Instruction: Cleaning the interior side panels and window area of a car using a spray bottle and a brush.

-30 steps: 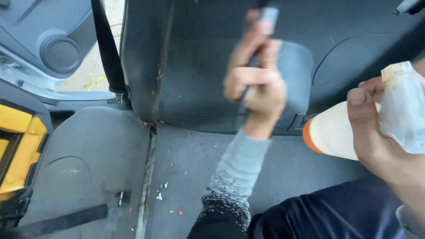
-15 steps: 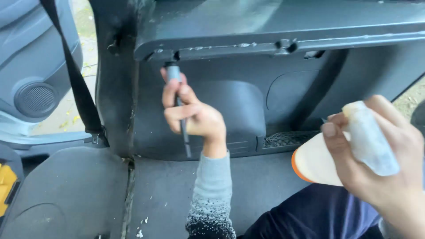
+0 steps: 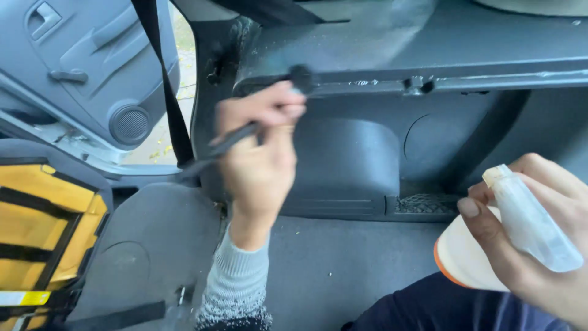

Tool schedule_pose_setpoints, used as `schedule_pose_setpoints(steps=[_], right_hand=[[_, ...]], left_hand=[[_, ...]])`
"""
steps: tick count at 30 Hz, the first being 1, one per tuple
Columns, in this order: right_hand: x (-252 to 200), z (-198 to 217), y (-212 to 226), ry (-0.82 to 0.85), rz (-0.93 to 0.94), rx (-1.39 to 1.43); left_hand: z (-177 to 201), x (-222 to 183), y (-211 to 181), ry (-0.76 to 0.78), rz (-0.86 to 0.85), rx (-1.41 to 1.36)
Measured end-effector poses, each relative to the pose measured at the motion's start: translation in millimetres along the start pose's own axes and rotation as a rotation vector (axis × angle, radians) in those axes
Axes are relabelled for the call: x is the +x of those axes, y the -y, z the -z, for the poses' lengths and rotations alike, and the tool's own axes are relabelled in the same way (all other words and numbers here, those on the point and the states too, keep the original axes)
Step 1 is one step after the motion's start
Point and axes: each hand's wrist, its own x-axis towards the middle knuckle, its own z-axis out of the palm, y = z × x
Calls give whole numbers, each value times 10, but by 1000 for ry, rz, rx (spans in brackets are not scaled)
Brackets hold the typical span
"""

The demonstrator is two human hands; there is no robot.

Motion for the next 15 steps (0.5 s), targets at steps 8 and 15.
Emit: schedule_pose_setpoints(steps=[8,15], right_hand=[[2,-9,-106,-34,44,120],[-104,-44,-280,-49,101,197]], left_hand=[[66,653,-395,502,-16,354],[244,710,-172,589,94,163]])
